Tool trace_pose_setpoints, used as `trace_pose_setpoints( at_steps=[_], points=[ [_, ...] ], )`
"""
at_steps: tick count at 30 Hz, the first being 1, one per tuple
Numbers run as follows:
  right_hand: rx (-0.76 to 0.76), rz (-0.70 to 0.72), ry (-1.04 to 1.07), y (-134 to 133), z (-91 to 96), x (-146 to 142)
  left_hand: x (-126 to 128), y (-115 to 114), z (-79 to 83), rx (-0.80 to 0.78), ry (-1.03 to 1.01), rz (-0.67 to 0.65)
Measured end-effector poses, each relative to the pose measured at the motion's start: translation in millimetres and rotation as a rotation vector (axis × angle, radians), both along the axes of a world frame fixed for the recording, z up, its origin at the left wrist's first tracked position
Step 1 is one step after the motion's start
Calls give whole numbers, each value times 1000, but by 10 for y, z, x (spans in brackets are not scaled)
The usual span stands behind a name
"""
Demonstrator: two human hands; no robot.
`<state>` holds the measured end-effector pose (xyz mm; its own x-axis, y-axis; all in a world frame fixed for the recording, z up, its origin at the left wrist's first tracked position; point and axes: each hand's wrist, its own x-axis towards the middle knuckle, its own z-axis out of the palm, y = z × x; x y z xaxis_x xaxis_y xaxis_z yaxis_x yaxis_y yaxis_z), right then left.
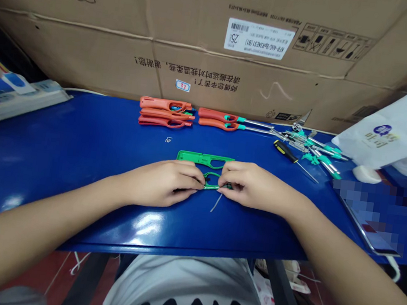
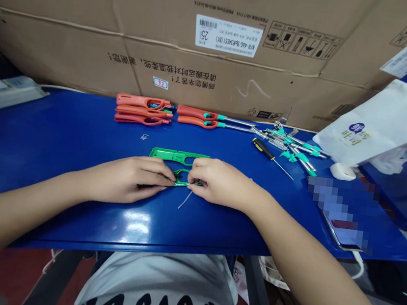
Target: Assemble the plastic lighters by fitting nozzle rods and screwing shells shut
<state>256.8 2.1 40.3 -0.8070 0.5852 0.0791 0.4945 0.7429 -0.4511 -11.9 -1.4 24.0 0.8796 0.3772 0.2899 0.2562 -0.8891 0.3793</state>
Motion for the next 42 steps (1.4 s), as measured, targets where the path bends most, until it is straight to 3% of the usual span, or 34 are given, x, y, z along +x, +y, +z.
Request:
trace_pose_setpoints(
  at_steps=[8, 13, 16, 20, 25, 28, 36, 42],
  points=[
    [3, -4, -16, 16, 41, 41, 0, -2, -33, 79, -24, -22],
    [-28, -34, 85, 17, 55, 50, -12, 0, -32, 129, -62, -32],
    [88, -188, 111, 102, 63, 114, -18, 5, -23, 154, -70, -41],
    [282, -512, -3, 337, 60, 330, -24, 18, -15, 186, -58, -54],
    [357, -865, -226, 677, -56, 739, -46, 24, 18, 233, -36, -63],
    [304, -1097, -402, 826, -139, 964, -61, 23, 37, 260, -25, -61],
    [238, -1325, -487, 967, -109, 1374, -69, 24, 35, 283, 7, -54],
    [166, -1366, -518, 980, -114, 1476, -73, 39, 37, 282, 3, -60]
  ],
)
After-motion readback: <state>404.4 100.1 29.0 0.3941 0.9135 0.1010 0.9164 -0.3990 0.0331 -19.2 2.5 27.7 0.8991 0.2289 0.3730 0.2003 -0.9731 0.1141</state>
